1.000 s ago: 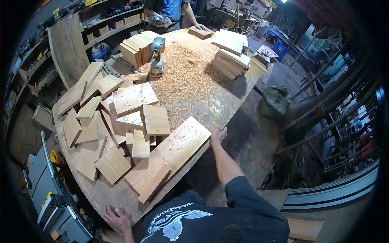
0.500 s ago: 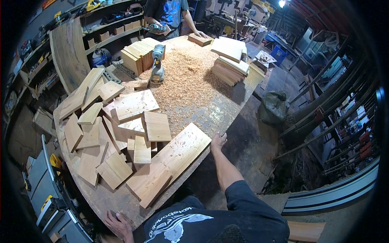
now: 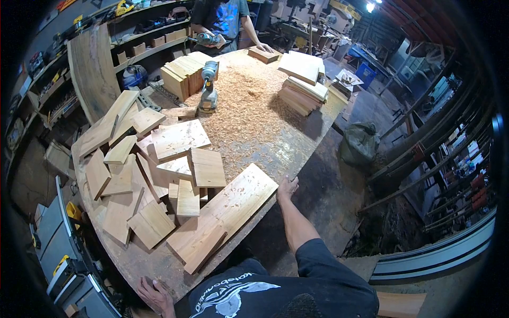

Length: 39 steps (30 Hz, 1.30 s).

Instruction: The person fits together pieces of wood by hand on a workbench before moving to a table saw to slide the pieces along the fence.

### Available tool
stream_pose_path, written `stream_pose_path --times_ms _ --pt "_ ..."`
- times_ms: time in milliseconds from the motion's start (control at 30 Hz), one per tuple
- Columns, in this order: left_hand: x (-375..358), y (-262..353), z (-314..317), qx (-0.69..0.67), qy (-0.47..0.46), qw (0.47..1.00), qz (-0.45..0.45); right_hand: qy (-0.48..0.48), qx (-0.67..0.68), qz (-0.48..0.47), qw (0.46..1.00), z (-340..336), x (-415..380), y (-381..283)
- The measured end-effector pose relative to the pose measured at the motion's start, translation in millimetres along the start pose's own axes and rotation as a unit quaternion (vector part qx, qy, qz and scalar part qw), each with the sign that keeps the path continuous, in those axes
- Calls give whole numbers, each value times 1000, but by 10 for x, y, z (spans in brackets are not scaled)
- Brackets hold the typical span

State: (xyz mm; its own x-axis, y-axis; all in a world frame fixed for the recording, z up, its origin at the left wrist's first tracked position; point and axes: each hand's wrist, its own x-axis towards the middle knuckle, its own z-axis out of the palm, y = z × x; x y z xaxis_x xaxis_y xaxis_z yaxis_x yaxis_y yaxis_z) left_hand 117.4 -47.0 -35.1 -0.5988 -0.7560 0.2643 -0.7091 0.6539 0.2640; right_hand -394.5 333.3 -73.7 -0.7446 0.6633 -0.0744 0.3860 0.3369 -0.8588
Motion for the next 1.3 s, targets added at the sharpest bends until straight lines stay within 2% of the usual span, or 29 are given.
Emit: stream_pose_path --times_ms 400,800,867,1000,1300 --pt "27 126 -53 -31 1 999 -31 5 -4 -1 1000 47 60 81" --pt "-2 31 12 -36 28 999 -7 4 1 -2 1000 90 117 157" --pt "15 116 -100 -19 -5 1000 -21 18 -18 -18 1000 116 131 195" --pt "27 150 -134 -18 6 1000 -15 16 -12 -34 999 106 141 221" --pt "23 163 -161 -8 -20 999 -28 -14 16 0 1000 24 51 114"
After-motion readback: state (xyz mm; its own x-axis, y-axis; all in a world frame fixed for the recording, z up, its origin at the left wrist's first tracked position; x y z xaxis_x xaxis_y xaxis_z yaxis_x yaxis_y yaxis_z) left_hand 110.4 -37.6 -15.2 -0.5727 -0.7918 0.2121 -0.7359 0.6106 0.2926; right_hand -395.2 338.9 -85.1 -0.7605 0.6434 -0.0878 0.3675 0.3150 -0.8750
